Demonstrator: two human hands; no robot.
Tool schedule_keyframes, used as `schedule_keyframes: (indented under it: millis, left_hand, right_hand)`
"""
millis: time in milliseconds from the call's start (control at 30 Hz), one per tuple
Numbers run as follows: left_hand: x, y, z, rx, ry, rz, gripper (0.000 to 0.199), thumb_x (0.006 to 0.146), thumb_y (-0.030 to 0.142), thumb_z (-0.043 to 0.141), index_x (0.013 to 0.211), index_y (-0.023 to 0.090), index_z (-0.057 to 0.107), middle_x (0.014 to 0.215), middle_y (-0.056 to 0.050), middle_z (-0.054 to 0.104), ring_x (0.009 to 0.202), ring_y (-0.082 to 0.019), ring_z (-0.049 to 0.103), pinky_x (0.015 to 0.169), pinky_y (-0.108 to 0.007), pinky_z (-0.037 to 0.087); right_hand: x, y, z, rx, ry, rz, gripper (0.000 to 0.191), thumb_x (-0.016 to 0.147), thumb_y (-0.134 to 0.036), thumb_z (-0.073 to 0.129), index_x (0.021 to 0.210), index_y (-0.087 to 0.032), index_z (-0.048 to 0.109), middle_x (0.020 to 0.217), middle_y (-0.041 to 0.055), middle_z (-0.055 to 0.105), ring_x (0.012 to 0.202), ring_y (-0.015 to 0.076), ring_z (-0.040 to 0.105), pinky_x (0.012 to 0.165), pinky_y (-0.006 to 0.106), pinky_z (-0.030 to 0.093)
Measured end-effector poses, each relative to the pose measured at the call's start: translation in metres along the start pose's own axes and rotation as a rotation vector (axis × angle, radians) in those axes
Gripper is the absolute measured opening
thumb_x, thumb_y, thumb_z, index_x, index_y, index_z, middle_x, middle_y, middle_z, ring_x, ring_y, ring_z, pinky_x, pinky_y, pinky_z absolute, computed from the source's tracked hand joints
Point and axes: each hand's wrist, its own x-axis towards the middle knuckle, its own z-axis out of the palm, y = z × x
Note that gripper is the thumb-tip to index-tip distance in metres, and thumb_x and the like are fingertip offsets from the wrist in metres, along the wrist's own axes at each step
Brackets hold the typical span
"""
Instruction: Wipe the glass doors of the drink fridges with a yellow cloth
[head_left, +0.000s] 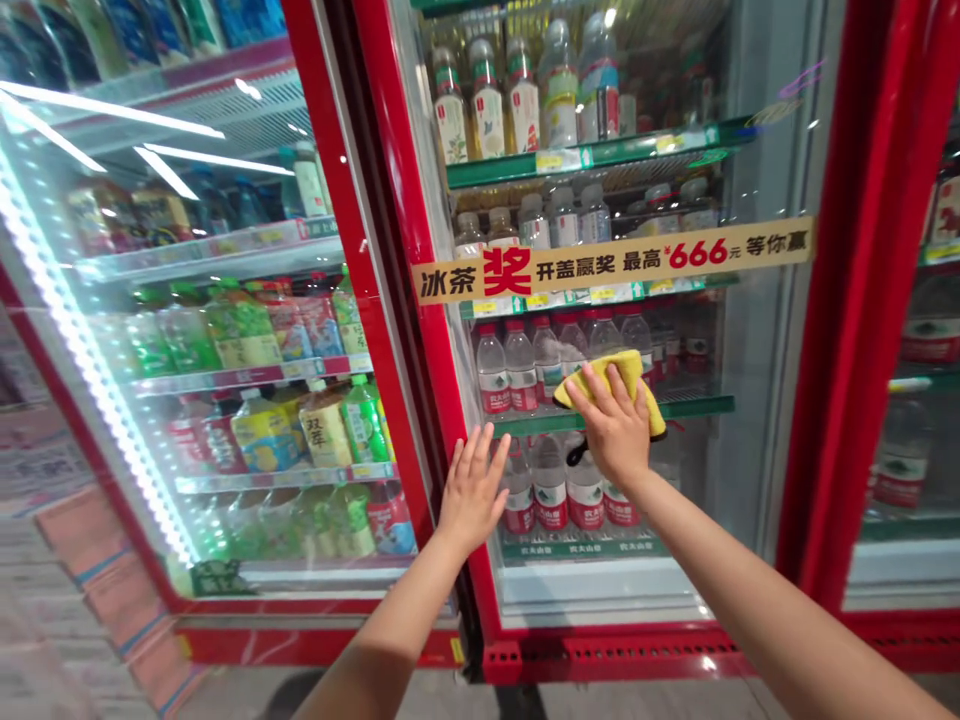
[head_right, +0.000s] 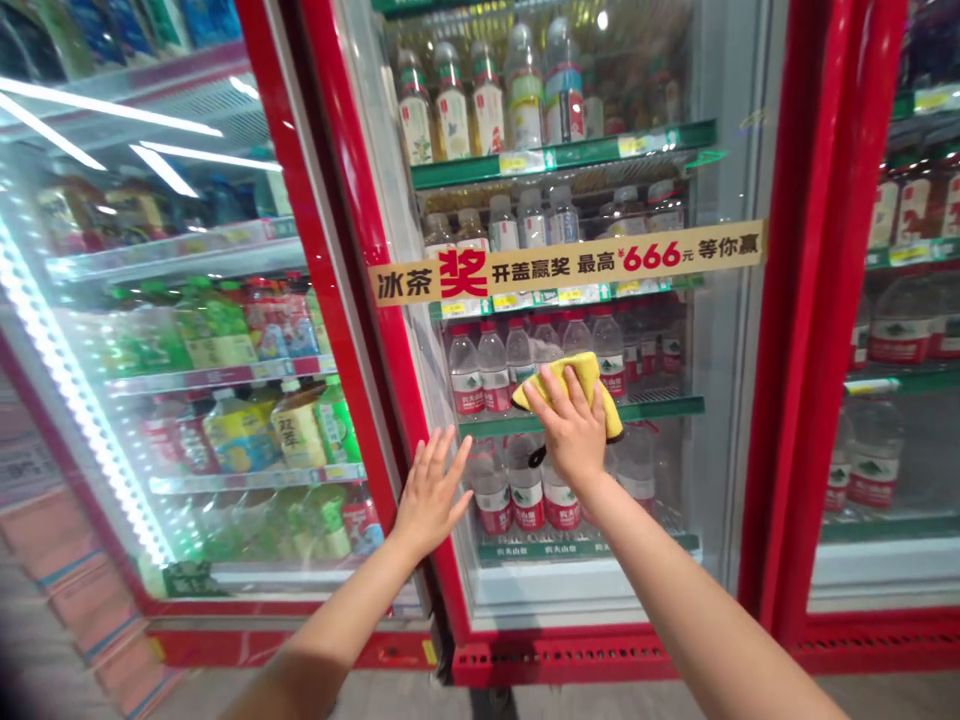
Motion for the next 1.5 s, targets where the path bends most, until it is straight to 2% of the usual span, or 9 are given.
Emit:
schedule_keyframes:
  millis: [133,300,433,567,767,933,1267,1400,1500]
  left_hand:
    - [-0.005,-0.005,-0.002,-0.012,0.010,-0.020,0.095,0.086,0.032,0.074,0.164,0.022,0.021,0.171,-0.015,0.025,0.159,-0.034,0.019,0.127,-0.054,0.028]
    - [-0.023,-0.014,0.001,-0.013,0.014,-0.042,0.095,0.086,0.029,0.073,0.165,0.023,0.019,0.172,-0.014,0.025,0.160,-0.032,0.019,0.128,-0.053,0.027]
    - [-0.035,-0.022,0.002,-0.008,0.014,-0.037,0.094,0.086,0.029,0.073,0.165,0.023,0.020,0.171,-0.013,0.026,0.160,-0.031,0.019,0.129,-0.052,0.026]
    - [-0.041,-0.023,0.004,-0.012,0.007,-0.042,0.092,0.087,0.029,0.071,0.164,0.021,0.021,0.172,-0.013,0.023,0.160,-0.031,0.017,0.129,-0.052,0.025]
    - [-0.064,-0.024,0.013,-0.035,0.015,-0.043,0.079,0.087,0.026,0.068,0.158,0.017,0.034,0.172,-0.015,0.023,0.160,-0.031,0.016,0.129,-0.056,0.026]
    - [-0.074,-0.029,0.023,-0.063,0.036,-0.035,0.069,0.086,0.025,0.068,0.149,0.013,0.045,0.165,-0.018,0.039,0.158,-0.031,0.025,0.128,-0.056,0.029]
    - [-0.112,0.021,0.050,-0.104,0.019,-0.231,0.062,0.087,0.017,0.058,0.148,0.013,0.047,0.158,-0.019,0.049,0.152,-0.032,0.039,0.124,-0.058,0.038]
    - [-0.122,0.034,0.054,-0.130,0.013,-0.314,0.072,0.079,0.009,0.060,0.149,0.012,0.046,0.159,-0.021,0.046,0.153,-0.034,0.037,0.125,-0.060,0.035]
    - [-0.133,0.046,0.060,-0.127,-0.024,-0.358,0.072,0.076,0.009,0.061,0.147,0.010,0.048,0.159,-0.021,0.046,0.154,-0.034,0.034,0.126,-0.061,0.033]
  right_hand:
    - [0.012,-0.040,0.014,0.016,-0.034,-0.051,0.055,0.100,-0.018,0.052,0.151,-0.038,0.051,0.162,0.0012,0.046,0.155,0.0264,0.030,0.127,0.054,0.008]
    - [-0.034,-0.041,0.011,0.107,-0.201,-0.364,0.055,0.100,-0.015,0.051,0.149,-0.040,0.053,0.158,-0.0037,0.052,0.149,0.0203,0.042,0.129,0.046,0.007]
    - [-0.029,-0.042,0.013,0.123,-0.128,-0.274,0.048,0.101,-0.015,0.050,0.142,-0.039,0.060,0.153,-0.0017,0.057,0.146,0.0204,0.047,0.128,0.046,0.012]
    - [-0.005,-0.077,0.030,0.138,0.014,-0.116,0.046,0.101,-0.017,0.051,0.142,-0.038,0.060,0.155,0.0015,0.056,0.150,0.0230,0.041,0.127,0.051,0.014]
    - [-0.019,-0.098,0.040,0.215,-0.097,-0.441,0.044,0.102,-0.019,0.052,0.141,-0.038,0.061,0.148,-0.0009,0.062,0.143,0.0185,0.048,0.130,0.046,0.011]
    - [0.015,-0.110,0.042,0.197,-0.056,-0.347,0.045,0.099,-0.018,0.059,0.136,-0.042,0.065,0.142,-0.0011,0.066,0.141,0.0201,0.050,0.129,0.050,0.013]
    - [-0.007,-0.124,0.038,0.169,-0.147,-0.483,0.049,0.100,-0.022,0.057,0.146,-0.038,0.056,0.153,0.0002,0.058,0.145,0.0218,0.046,0.130,0.052,0.003]
    - [0.024,-0.131,0.041,0.148,-0.069,-0.355,0.043,0.102,-0.020,0.055,0.141,-0.038,0.060,0.151,-0.0014,0.059,0.146,0.0208,0.044,0.130,0.054,0.005]
    - [0.015,-0.134,0.048,0.158,-0.044,-0.329,0.041,0.102,-0.021,0.055,0.138,-0.040,0.062,0.148,-0.0027,0.062,0.144,0.0202,0.045,0.130,0.055,0.004]
